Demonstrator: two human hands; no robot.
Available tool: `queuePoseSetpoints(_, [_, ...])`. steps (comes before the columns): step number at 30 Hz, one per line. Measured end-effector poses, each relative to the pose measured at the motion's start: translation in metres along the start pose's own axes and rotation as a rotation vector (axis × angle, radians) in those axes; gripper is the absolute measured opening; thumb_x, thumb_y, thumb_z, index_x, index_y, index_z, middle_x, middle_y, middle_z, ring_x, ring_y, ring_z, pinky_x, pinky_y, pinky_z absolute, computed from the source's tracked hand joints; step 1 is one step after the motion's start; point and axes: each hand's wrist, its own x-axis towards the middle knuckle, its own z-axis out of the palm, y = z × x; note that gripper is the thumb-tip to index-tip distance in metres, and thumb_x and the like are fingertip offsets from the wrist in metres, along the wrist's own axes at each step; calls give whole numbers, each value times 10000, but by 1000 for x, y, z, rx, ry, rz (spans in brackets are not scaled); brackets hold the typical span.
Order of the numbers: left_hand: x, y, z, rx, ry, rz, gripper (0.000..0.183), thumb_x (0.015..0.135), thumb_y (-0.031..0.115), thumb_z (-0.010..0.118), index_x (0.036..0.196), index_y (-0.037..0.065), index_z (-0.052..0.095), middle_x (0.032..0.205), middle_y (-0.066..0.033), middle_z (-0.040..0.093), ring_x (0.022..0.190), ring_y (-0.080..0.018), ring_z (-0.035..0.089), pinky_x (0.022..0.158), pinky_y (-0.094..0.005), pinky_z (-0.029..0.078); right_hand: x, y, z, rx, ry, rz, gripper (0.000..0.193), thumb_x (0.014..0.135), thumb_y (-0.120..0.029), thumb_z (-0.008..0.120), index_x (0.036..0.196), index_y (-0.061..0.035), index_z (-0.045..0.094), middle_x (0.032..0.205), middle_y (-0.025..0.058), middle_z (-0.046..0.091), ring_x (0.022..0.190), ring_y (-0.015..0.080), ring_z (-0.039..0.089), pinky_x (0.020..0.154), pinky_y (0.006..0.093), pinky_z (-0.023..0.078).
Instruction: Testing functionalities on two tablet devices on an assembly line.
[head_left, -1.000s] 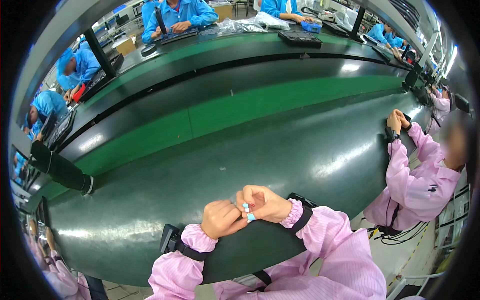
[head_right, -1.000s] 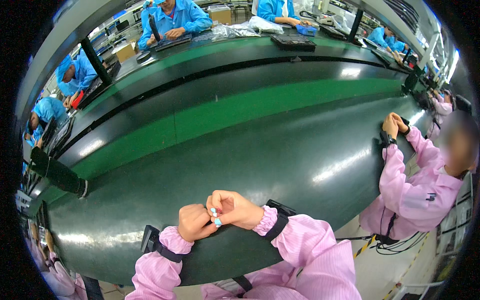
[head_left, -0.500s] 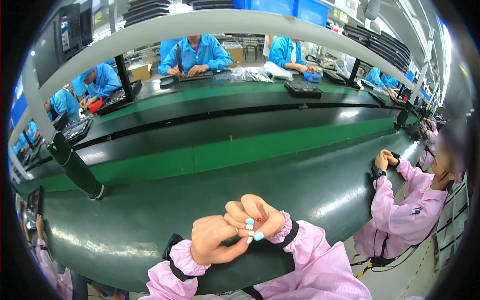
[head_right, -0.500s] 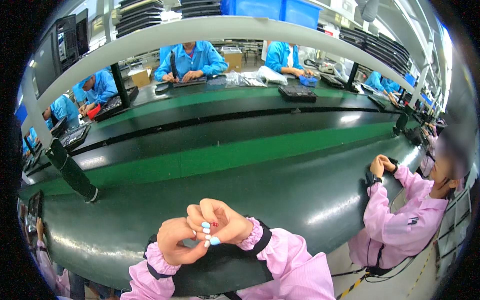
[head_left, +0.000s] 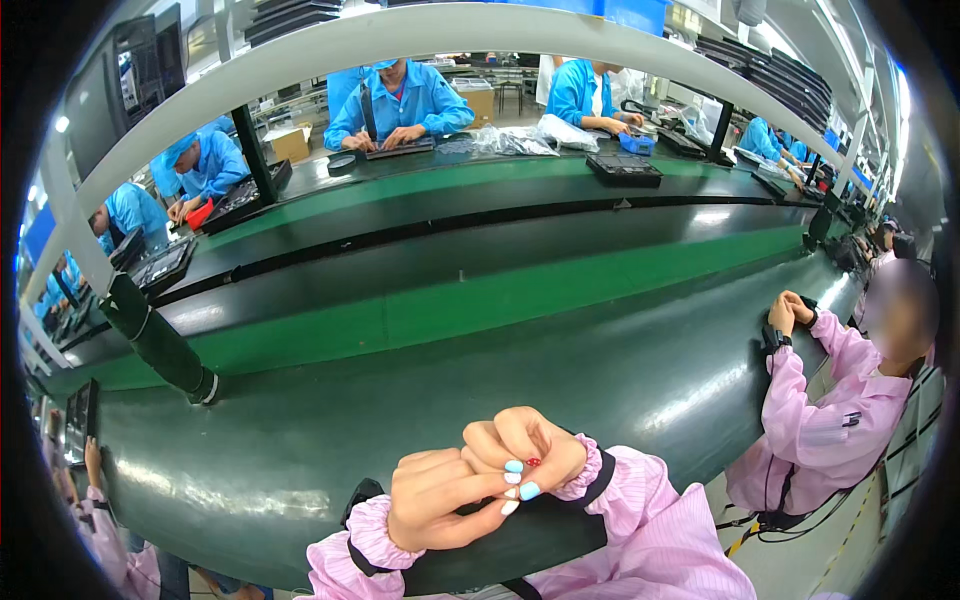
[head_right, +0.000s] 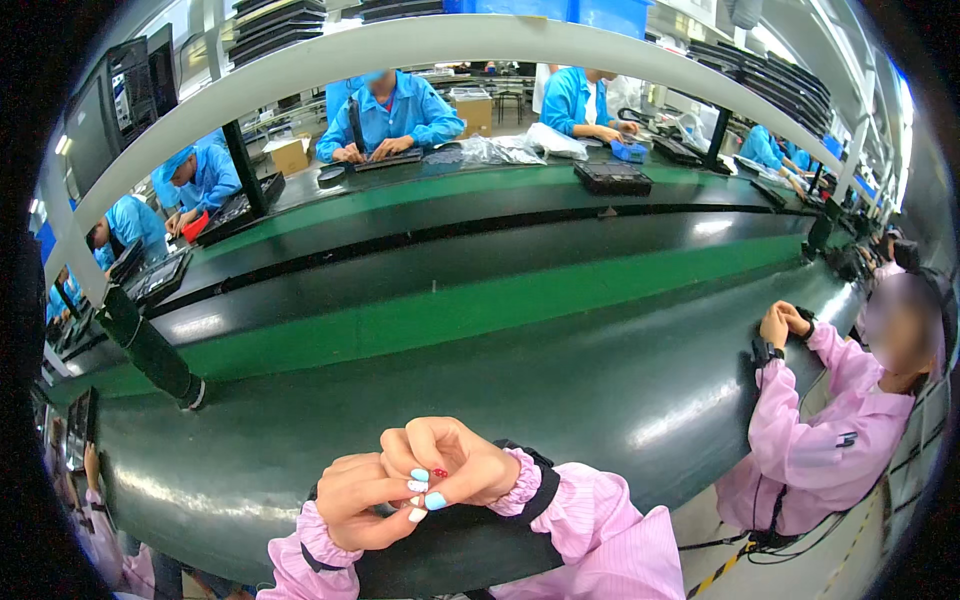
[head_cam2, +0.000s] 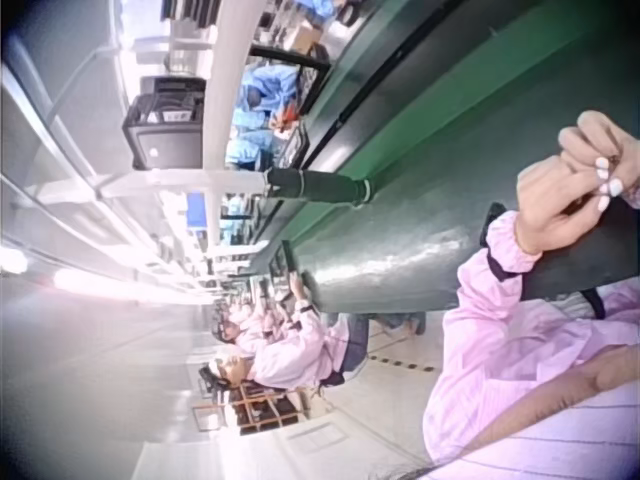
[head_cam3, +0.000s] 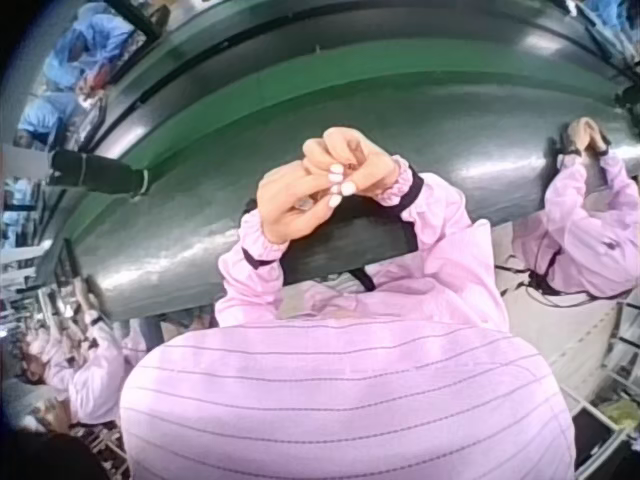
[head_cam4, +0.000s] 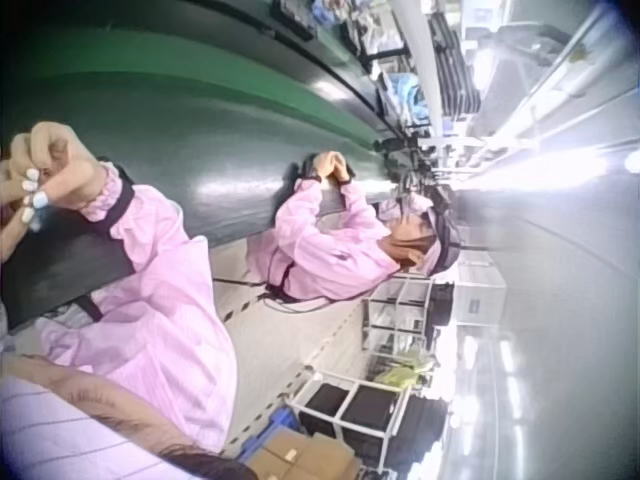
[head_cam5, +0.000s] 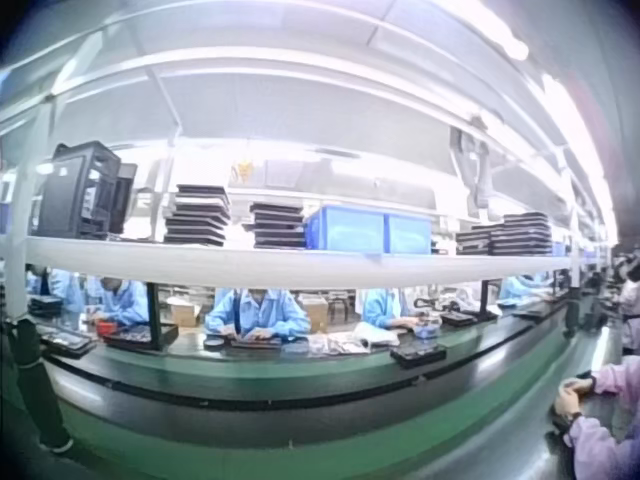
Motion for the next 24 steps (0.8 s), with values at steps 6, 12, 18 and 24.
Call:
queuePoseSetpoints(6, [-6, 2, -4, -90, -36, -54, 230, 633, 11, 669, 856, 11, 612, 655, -62, 604, 482, -157, 536, 442, -257, 411, -1, 3, 0, -17, 3, -12, 273, 641, 51, 606, 634, -108, 384, 747, 10, 438, 713, 134, 433, 639, 259, 337])
queuePoseSetpoints(12, [-9, 9, -3, -190, 5, -219, 152, 652, 3, 643, 800, -3, 606, 655, -72, 610, 542, -136, 522, 473, -241, 405, -3, 2, 4, -113, 39, 15, 258, 680, 37, 625, 649, -90, 403, 757, 26, 450, 736, 147, 453, 698, 278, 368])
queuePoseSetpoints(18, [-14, 8, 3, -262, 81, -264, 70, 677, 40, 631, 723, 10, 588, 651, -78, 607, 558, -151, 521, 489, -247, 401, -4, 2, 3, -253, -6, -28, 250, 707, 27, 644, 661, -67, 417, 781, 39, 461, 755, 161, 465, 730, 286, 372])
queuePoseSetpoints(24, [-16, 10, 10, -427, 235, -341, 78, 739, 10, 631, 813, 7, 607, 683, -61, 589, 565, -120, 493, 512, -244, 404, 0, 3, 7, -219, 70, -49, 257, 694, 59, 633, 657, -82, 422, 752, 24, 462, 738, 154, 464, 698, 294, 375])
